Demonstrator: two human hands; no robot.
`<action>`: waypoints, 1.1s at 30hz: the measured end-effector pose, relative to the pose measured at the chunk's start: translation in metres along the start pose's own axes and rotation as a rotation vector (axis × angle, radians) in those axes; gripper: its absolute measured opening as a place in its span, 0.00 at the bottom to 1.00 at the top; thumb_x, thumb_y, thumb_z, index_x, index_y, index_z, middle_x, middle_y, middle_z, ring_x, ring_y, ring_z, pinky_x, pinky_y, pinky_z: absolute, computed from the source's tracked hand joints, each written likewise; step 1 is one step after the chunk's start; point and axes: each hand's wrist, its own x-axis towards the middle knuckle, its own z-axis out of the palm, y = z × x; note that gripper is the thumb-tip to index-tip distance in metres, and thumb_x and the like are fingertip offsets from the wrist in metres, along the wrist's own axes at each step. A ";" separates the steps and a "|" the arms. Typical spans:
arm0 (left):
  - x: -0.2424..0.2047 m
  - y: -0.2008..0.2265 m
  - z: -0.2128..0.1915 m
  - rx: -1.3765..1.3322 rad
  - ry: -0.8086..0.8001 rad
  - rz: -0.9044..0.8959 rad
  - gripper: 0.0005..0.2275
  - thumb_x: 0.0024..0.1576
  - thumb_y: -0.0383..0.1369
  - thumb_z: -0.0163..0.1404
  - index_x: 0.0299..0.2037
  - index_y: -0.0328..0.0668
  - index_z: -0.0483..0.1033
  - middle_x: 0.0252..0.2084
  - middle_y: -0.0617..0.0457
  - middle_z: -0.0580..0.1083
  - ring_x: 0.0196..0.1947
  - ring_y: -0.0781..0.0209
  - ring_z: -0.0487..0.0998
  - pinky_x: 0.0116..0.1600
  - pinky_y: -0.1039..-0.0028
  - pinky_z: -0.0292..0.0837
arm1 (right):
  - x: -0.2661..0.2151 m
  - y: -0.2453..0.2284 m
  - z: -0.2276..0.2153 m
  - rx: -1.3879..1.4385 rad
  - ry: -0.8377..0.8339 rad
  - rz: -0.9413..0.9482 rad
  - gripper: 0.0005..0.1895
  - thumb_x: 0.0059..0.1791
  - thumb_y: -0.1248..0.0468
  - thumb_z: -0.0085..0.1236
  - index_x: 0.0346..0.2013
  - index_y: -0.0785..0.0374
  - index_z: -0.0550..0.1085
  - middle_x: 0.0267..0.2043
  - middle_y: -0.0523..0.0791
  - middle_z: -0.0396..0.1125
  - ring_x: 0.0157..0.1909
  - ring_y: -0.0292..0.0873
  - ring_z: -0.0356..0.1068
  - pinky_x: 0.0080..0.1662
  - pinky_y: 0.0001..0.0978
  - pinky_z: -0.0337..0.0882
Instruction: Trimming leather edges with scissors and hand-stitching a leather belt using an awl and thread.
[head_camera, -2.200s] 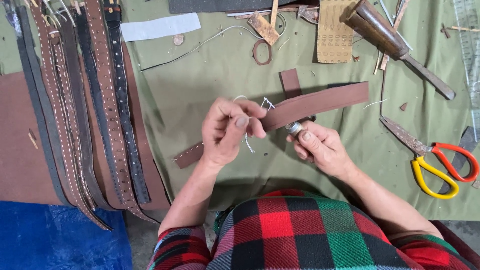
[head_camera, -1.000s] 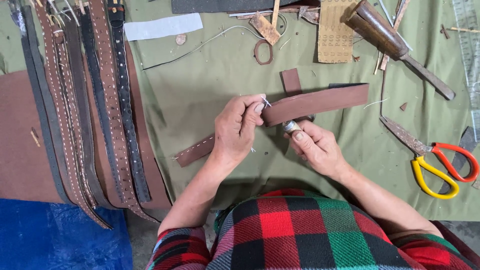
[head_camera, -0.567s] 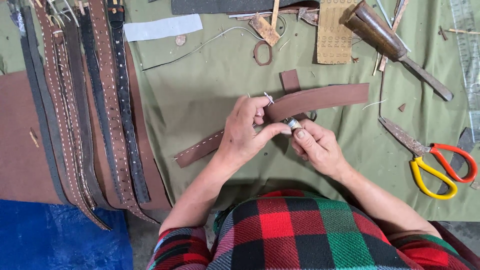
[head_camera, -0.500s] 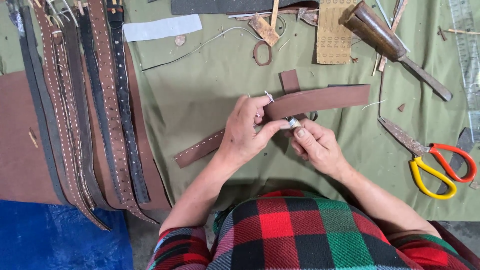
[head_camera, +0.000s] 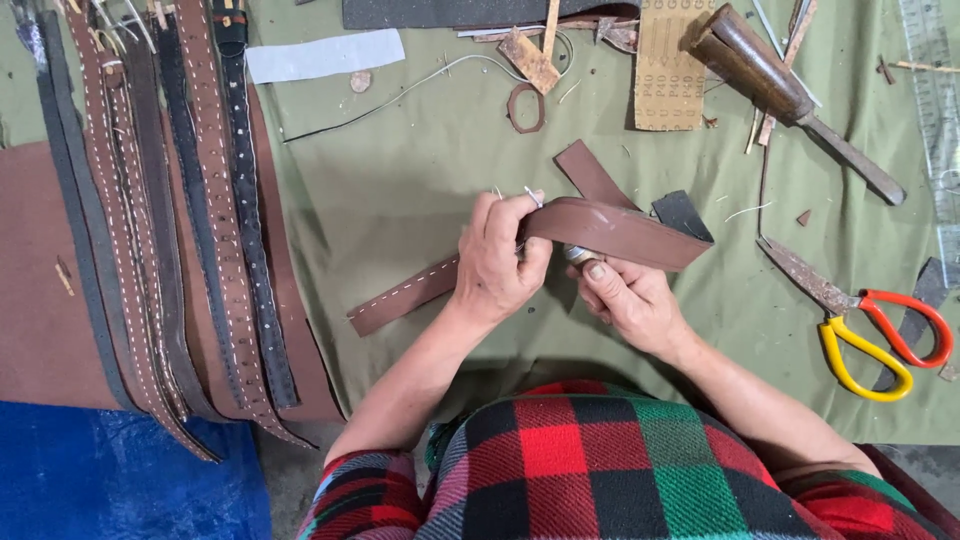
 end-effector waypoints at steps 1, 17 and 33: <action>0.001 0.001 -0.001 -0.037 0.006 -0.004 0.12 0.56 0.28 0.49 0.50 0.50 0.73 0.38 0.59 0.66 0.33 0.56 0.76 0.34 0.67 0.80 | 0.000 -0.002 0.000 -0.013 0.004 0.015 0.25 0.61 0.56 0.41 0.22 0.60 0.70 0.12 0.41 0.58 0.16 0.32 0.58 0.22 0.20 0.59; 0.002 -0.019 0.007 -0.090 0.199 0.068 0.08 0.57 0.27 0.47 0.42 0.47 0.79 0.32 0.57 0.70 0.30 0.53 0.74 0.37 0.69 0.78 | -0.012 0.020 -0.011 -0.634 0.188 -0.408 0.06 0.53 0.64 0.58 0.37 0.65 0.77 0.27 0.52 0.69 0.29 0.59 0.72 0.32 0.46 0.71; 0.023 -0.010 -0.009 -0.091 0.248 0.145 0.14 0.68 0.38 0.40 0.42 0.42 0.80 0.33 0.57 0.77 0.30 0.57 0.70 0.38 0.75 0.76 | -0.010 0.007 -0.005 -0.589 0.180 -0.295 0.11 0.53 0.63 0.59 0.29 0.63 0.72 0.13 0.51 0.59 0.15 0.52 0.64 0.21 0.38 0.62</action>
